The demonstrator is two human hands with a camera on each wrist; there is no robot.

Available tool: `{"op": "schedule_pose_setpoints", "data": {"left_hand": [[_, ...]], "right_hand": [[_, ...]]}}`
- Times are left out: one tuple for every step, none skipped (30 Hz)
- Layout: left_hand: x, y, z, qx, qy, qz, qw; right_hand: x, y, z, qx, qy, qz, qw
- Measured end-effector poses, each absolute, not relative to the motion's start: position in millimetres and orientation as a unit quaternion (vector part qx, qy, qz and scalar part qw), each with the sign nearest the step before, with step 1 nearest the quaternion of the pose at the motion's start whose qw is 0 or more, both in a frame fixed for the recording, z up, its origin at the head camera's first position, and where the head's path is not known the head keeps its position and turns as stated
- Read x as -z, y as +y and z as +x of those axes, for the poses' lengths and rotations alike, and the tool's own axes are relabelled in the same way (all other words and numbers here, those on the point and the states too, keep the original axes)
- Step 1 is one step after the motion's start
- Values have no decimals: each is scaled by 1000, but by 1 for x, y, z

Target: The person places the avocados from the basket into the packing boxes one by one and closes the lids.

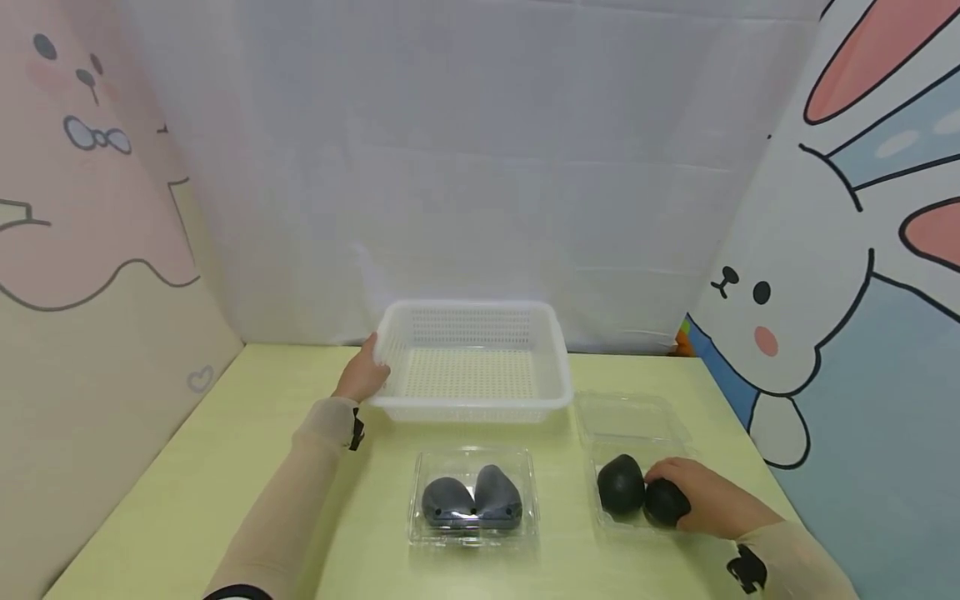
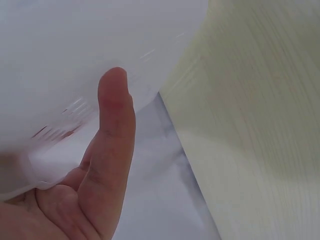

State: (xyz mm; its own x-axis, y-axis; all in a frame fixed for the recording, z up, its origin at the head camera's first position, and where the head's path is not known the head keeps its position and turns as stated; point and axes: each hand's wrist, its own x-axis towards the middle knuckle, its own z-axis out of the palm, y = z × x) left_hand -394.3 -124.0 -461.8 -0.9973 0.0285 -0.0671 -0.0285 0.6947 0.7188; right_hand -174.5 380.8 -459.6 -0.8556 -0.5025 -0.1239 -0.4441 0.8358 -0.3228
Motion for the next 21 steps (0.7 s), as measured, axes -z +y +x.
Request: {"op": "schedule_pose_setpoints", "data": {"left_hand": [[461,-124,-394,-393,919,-1,41],[461,-124,-394,-396,917,-1,45],[461,-124,-394,-397,917,0,48],[461,-125,-395,-398,916,0,50],[460,-125,-395,-401,915,0,52],[460,-125,-396,-403,914,-1,52],[461,-124,-396,-404,913,-1,54],[461,-124,-397,-406,912,-1,56],[461,-124,-397,-409,911,-1,58],[462,-123,-398,-411,910,-1,59],[464,-123,-399,-413,909,-1,61],[465,-123,-400,-413,908,0,64],[465,-123,-400,-413,908,1,66],[465,-124,-400,-412,909,3,65],[465,-124,-400,-412,909,3,64],[465,-125,-400,-411,910,3,62],[464,-126,-399,-412,909,2,61],[463,-127,-398,-412,909,1,59],[463,-128,-398,-411,910,1,57],[462,-129,-397,-410,910,1,54],[462,-129,-397,-413,909,0,54]], "right_hand": [[460,381,-174,143,952,-251,98],[461,380,-175,145,953,-249,98],[461,380,-175,148,953,-242,103],[460,379,-175,152,954,-234,108],[460,378,-175,158,955,-222,115],[459,378,-176,165,956,-208,124],[458,377,-175,172,957,-192,133],[458,376,-175,181,957,-178,143],[457,376,-174,185,956,-171,147],[457,376,-173,187,956,-169,147],[456,376,-173,190,956,-163,150],[455,376,-172,191,956,-163,150],[455,376,-172,190,956,-164,149],[455,376,-172,190,956,-166,147],[455,377,-172,191,956,-168,146],[455,376,-172,191,956,-167,145],[455,376,-172,193,957,-162,145],[456,376,-171,194,957,-165,142],[456,375,-171,193,957,-163,139],[457,375,-171,194,958,-160,137],[457,374,-171,194,959,-162,132]]}}
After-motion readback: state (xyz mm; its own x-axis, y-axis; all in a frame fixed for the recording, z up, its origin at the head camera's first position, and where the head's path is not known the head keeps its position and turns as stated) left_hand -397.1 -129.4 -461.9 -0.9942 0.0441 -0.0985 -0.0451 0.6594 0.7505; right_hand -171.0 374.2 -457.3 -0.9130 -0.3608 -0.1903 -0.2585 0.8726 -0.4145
